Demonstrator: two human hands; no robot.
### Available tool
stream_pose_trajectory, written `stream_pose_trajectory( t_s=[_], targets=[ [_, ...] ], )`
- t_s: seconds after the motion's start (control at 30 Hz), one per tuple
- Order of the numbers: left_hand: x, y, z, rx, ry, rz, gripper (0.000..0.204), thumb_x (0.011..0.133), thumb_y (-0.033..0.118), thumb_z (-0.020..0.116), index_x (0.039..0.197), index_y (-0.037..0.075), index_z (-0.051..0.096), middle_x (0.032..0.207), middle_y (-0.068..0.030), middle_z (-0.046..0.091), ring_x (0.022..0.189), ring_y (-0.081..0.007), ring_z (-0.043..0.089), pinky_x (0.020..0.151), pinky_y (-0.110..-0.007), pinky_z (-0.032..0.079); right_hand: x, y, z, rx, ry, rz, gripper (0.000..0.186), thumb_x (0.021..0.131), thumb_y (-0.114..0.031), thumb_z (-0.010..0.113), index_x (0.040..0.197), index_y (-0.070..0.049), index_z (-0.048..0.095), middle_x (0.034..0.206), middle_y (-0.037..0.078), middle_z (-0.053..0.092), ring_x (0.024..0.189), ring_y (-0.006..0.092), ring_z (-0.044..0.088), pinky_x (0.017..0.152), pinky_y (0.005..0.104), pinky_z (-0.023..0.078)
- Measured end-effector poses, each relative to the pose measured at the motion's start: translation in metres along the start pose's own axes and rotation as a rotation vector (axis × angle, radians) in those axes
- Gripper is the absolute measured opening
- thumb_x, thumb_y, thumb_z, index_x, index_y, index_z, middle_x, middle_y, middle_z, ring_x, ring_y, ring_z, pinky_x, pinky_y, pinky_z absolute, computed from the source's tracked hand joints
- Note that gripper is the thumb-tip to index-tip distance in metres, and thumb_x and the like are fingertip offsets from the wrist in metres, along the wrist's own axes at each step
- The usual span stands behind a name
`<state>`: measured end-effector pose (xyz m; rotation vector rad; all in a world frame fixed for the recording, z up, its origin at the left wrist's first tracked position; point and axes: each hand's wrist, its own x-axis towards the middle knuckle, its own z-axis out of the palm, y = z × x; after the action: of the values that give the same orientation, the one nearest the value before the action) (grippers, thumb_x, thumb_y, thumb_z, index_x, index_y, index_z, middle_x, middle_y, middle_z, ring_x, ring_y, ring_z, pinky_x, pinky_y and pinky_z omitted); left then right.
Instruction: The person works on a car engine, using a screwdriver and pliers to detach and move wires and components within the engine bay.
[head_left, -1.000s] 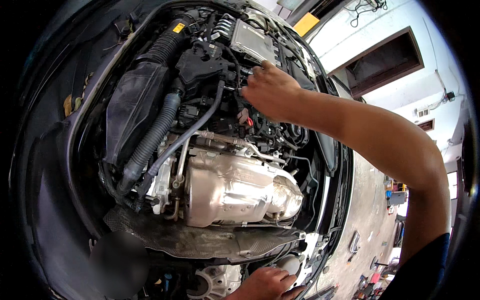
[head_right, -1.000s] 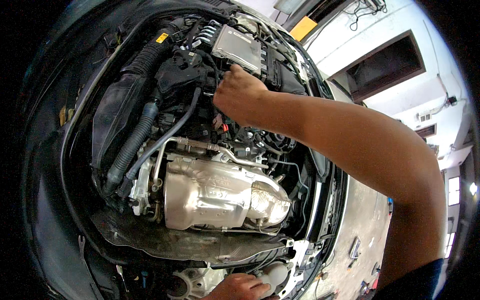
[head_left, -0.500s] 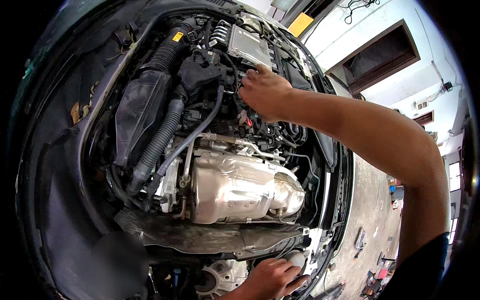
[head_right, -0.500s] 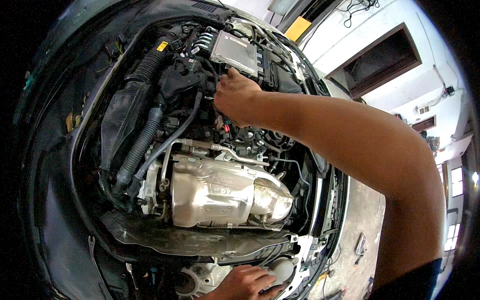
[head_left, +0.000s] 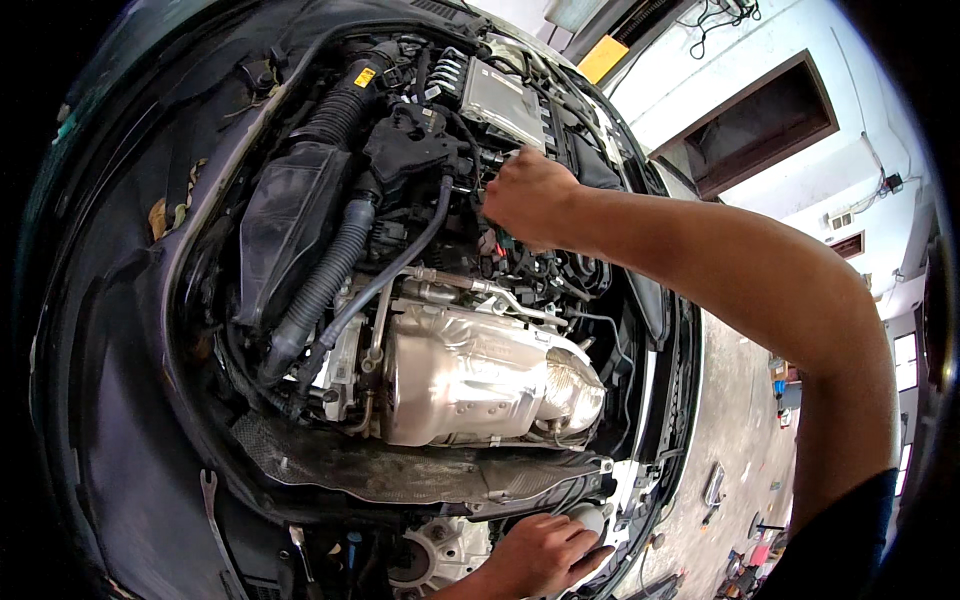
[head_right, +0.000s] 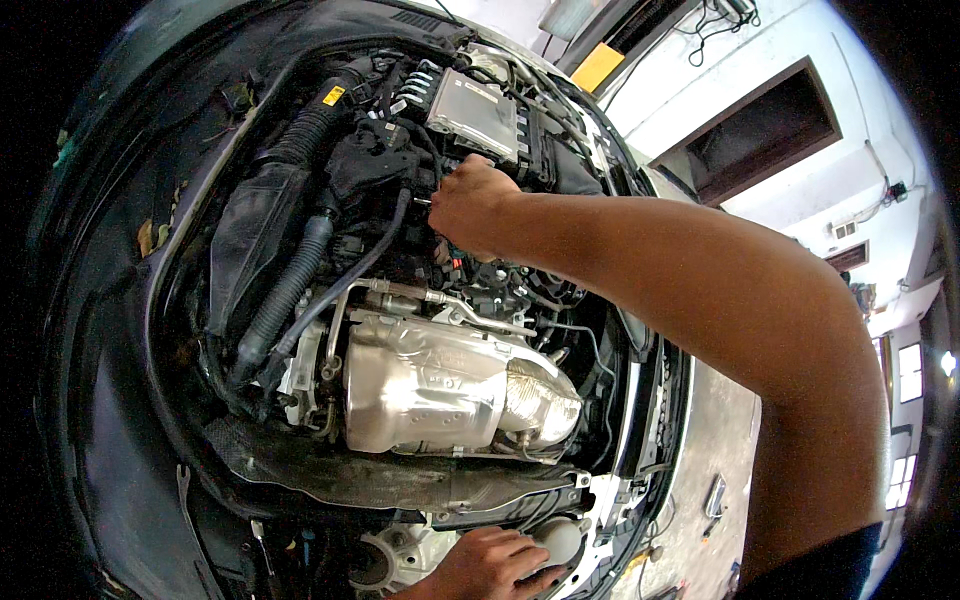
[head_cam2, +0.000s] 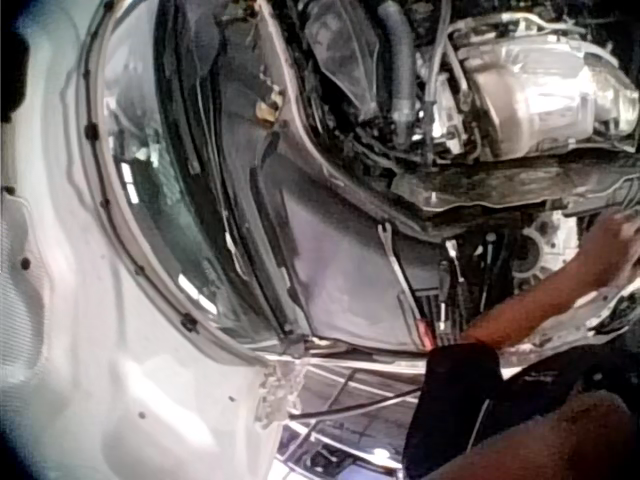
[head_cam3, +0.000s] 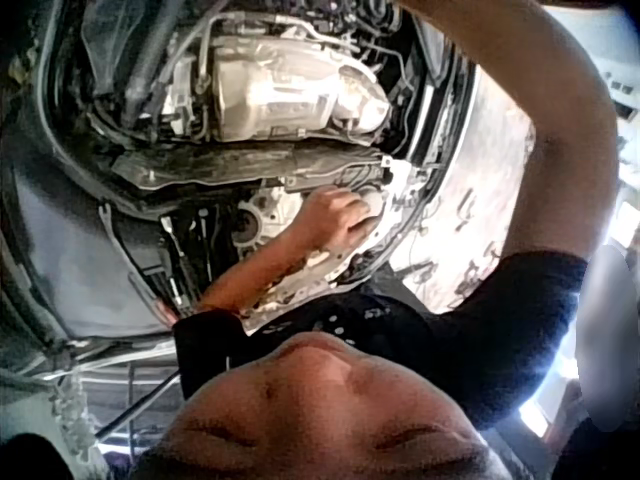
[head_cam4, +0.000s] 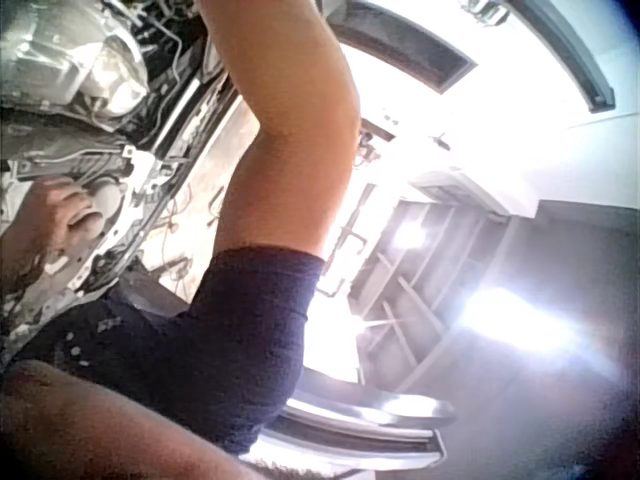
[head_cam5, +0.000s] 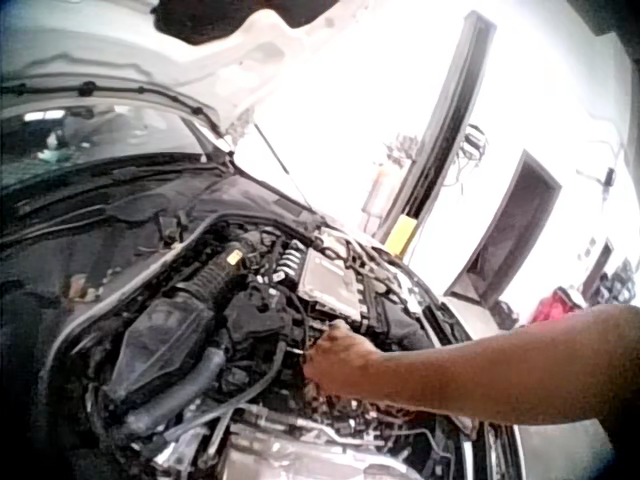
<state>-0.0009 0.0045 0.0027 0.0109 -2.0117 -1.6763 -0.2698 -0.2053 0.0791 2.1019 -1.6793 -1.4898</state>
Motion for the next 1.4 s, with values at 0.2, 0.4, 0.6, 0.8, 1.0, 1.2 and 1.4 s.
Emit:
stream_pose_trajectory(
  t_s=[0.2, 0.4, 0.6, 0.8, 1.0, 1.2, 1.4],
  targets=[
    [-0.005, -0.005, 0.001, -0.007, -0.043, -0.005, 0.024, 0.082, 0.027, 0.077, 0.073, 0.008, 0.065, 0.069, -0.0105, 0.063, 0.063, -0.0310, 0.064, 0.058, -0.043, 0.052, -0.012, -0.001, 0.003, 0.132, -0.027, 0.022, 0.035, 0.072, -0.025, 0.082, 0.102, -0.009, 0.072, 0.102, 0.008, 0.072, 0.100, 0.0267, 0.069, 0.088, 0.0412, 0.052],
    [-0.008, -0.005, -0.002, -0.003, -0.047, -0.002, 0.026, 0.085, 0.027, 0.075, 0.074, 0.007, 0.063, 0.070, -0.0104, 0.060, 0.067, -0.0310, 0.063, 0.059, -0.044, 0.051, -0.009, 0.004, 0.004, 0.114, 0.016, -0.005, 0.019, 0.079, -0.019, 0.075, 0.096, -0.010, 0.075, 0.101, 0.009, 0.074, 0.100, 0.0237, 0.070, 0.085, 0.0398, 0.053],
    [-0.012, -0.009, 0.002, 0.025, -0.067, -0.009, 0.029, 0.084, 0.030, 0.075, 0.074, 0.006, 0.062, 0.069, -0.0110, 0.059, 0.069, -0.0314, 0.063, 0.062, -0.044, 0.051, -0.027, -0.008, 0.003, 0.187, -0.106, 0.024, 0.039, 0.080, -0.019, 0.071, 0.115, -0.003, 0.063, 0.113, 0.014, 0.067, 0.110, 0.0288, 0.063, 0.098, 0.0424, 0.046],
    [-0.011, -0.011, 0.003, 0.020, -0.098, -0.018, 0.029, 0.083, 0.030, 0.076, 0.075, 0.006, 0.062, 0.071, -0.0115, 0.059, 0.070, -0.0316, 0.062, 0.063, -0.044, 0.051, -0.018, 0.005, 0.006, 0.068, 0.006, 0.010, 0.033, 0.080, -0.022, 0.076, 0.108, -0.007, 0.068, 0.107, 0.010, 0.070, 0.106, 0.0253, 0.067, 0.092, 0.0414, 0.050],
    [-0.013, -0.013, 0.002, -0.003, -0.174, -0.019, 0.028, 0.082, 0.029, 0.076, 0.074, 0.006, 0.062, 0.070, -0.0120, 0.060, 0.071, -0.0319, 0.063, 0.065, -0.043, 0.051, -0.042, -0.011, 0.000, 0.039, 0.026, 0.096, 0.024, 0.086, -0.025, 0.072, 0.101, -0.006, 0.071, 0.107, 0.010, 0.072, 0.106, 0.0231, 0.068, 0.093, 0.0407, 0.050],
    [-0.010, -0.014, 0.010, 0.049, -0.048, -0.010, 0.030, 0.083, 0.034, 0.075, 0.076, 0.008, 0.063, 0.074, -0.0119, 0.062, 0.074, -0.0293, 0.065, 0.066, -0.041, 0.052, -0.047, 0.010, -0.005, 0.079, 0.006, 0.090, 0.036, 0.086, -0.029, 0.073, 0.113, -0.007, 0.067, 0.119, 0.011, 0.066, 0.115, 0.0251, 0.061, 0.100, 0.0412, 0.044],
    [-0.009, -0.012, 0.007, 0.076, -0.067, -0.007, 0.030, 0.088, 0.029, 0.073, 0.071, 0.009, 0.060, 0.066, -0.0069, 0.060, 0.063, -0.0245, 0.065, 0.059, -0.037, 0.052, -0.053, -0.006, 0.017, 0.031, -0.004, 0.208, 0.021, 0.092, -0.020, 0.065, 0.109, -0.007, 0.068, 0.101, 0.010, 0.071, 0.098, 0.0238, 0.066, 0.096, 0.0417, 0.047]
  ],
)
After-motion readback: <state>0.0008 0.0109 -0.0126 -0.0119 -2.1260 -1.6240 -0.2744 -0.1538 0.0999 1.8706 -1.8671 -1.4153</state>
